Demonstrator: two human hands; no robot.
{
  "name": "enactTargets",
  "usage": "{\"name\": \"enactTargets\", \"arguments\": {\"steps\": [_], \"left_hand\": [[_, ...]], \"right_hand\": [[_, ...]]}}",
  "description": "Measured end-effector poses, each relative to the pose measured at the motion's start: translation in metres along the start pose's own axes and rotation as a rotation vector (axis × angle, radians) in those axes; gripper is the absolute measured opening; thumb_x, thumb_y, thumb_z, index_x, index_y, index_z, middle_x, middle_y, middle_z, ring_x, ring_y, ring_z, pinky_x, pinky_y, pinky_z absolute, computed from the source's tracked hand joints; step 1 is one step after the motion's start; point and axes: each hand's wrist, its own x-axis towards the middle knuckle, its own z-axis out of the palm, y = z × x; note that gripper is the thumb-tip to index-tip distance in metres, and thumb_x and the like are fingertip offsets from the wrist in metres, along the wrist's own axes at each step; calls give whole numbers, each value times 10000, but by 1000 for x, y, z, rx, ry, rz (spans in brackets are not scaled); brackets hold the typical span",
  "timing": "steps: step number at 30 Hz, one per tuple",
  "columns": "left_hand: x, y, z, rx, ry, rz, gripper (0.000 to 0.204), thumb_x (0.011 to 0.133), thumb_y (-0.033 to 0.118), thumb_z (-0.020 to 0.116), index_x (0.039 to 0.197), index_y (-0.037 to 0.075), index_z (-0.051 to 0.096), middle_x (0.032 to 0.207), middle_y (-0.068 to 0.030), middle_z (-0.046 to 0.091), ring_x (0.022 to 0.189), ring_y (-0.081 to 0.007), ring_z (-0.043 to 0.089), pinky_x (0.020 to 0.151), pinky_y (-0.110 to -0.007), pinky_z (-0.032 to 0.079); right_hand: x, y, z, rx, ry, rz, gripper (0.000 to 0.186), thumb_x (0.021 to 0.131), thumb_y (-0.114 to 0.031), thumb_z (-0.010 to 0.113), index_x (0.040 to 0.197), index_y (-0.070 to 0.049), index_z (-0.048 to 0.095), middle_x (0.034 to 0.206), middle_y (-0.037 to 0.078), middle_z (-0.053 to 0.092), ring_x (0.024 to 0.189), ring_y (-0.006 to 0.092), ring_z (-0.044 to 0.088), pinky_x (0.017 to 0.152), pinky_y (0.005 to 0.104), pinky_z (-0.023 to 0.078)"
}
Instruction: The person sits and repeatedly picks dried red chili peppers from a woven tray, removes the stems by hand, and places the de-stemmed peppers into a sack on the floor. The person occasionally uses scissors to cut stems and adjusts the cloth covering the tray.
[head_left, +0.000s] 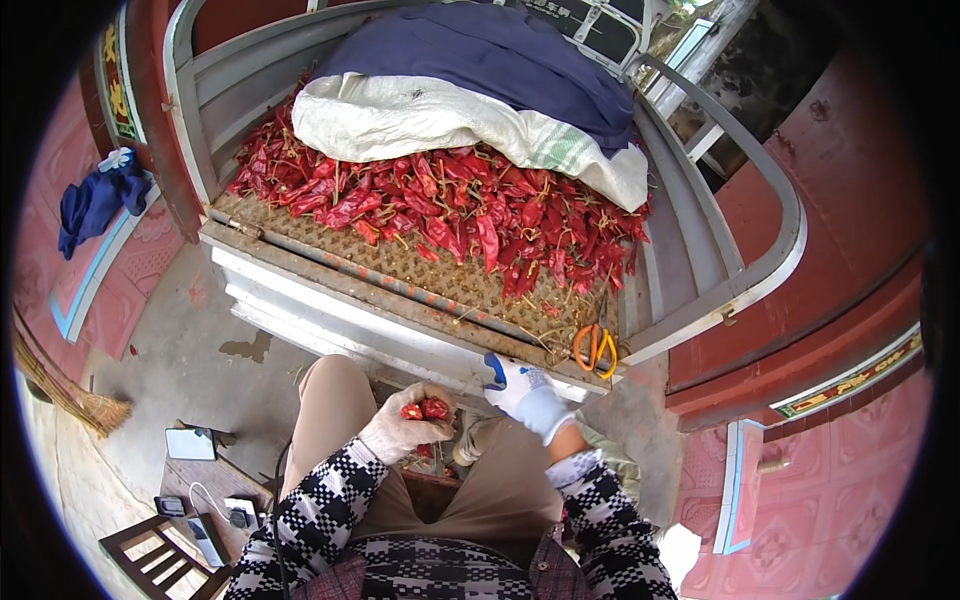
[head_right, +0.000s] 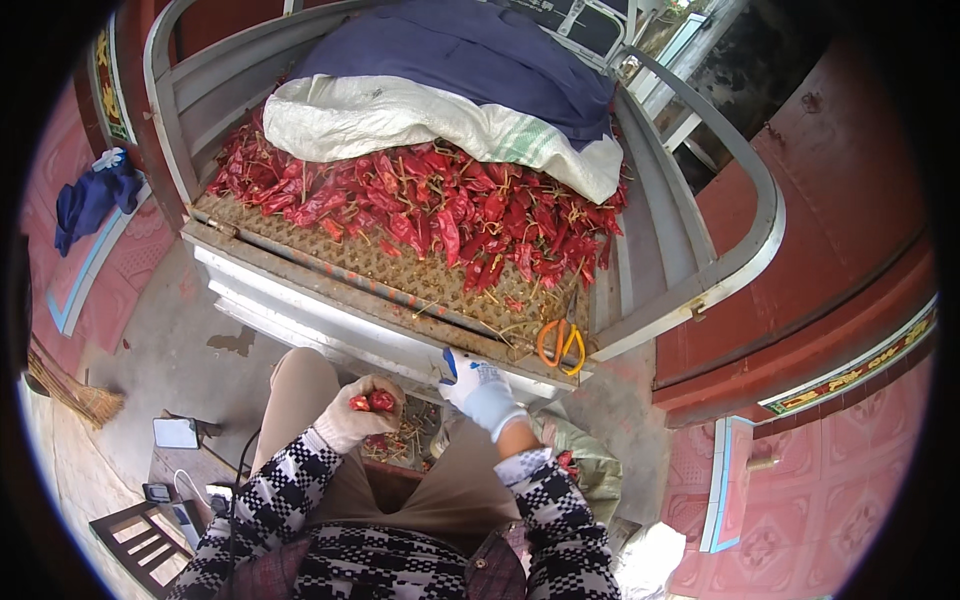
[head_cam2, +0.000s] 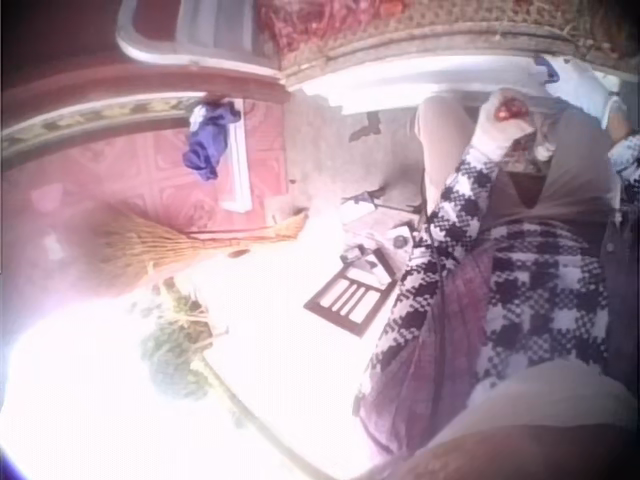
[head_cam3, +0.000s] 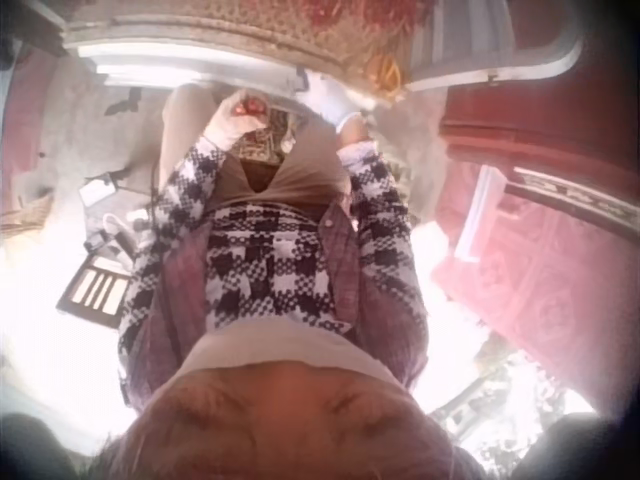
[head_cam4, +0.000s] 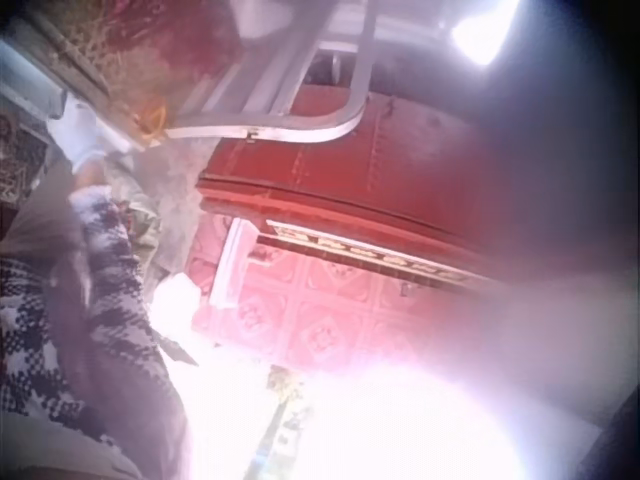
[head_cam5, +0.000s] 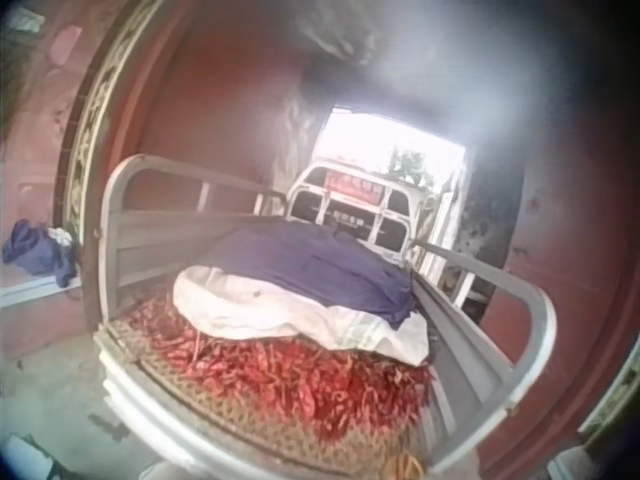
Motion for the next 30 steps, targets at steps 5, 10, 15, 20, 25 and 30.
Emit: {"name": "enactTargets", "arguments": {"steps": [5, 10, 15, 20, 25, 30], "left_hand": [[-4, 14, 2, 49, 50, -31, 319, 745, 18, 756, 1033, 13, 618, 929, -25, 634, 834, -90, 584, 775, -247, 499], [0, 9, 0, 105, 35, -8, 284, 740, -3, 751, 997, 12, 632, 907, -29, 641, 819, -94, 592, 758, -249, 502], [-3, 5, -2, 29, 34, -34, 266, 739, -10, 747, 976, 13, 629, 930, -45, 647, 835, -106, 600, 770, -262, 510], [2, 1, -8, -22, 41, -16, 245, 745, -6, 743, 958, 13, 624, 962, -77, 654, 848, -130, 609, 775, -271, 511], [4, 3, -1, -345, 64, -85, 236, 773, -27, 707, 985, 3, 608, 1070, -135, 646, 925, -219, 638, 855, -355, 539], [6, -1, 2, -517, 98, -115, 267, 796, 32, 724, 1024, 13, 588, 1203, -192, 598, 1077, -314, 619, 920, -434, 530]], "right_hand": [[35, -2, -53, -2, 95, 244, 396, 802, -473, 635, 988, -126, 682, 965, 148, 696, 918, 321, 663, 830, 421, 513], [96, 19, -57, -225, 372, 362, 599, 770, -542, 676, 1124, -61, 630, 1047, 180, 673, 1000, 317, 646, 871, 408, 506], [128, 28, -44, -357, 299, 457, 549, 781, -514, 648, 1095, -64, 651, 1075, 170, 672, 1021, 310, 645, 872, 407, 508], [120, 48, -49, -211, 343, 447, 398, 785, -407, 627, 983, -68, 695, 974, 170, 695, 915, 329, 664, 818, 412, 518], [81, 88, -39, 488, 425, 366, 296, 862, -324, 617, 876, -41, 703, 760, 73, 675, 620, 184, 588, 554, 321, 458], [22, 63, -22, 1561, 172, 322, 205, 904, -227, 628, 952, -33, 672, 713, 10, 612, 531, 89, 496, 443, 243, 374]]}}
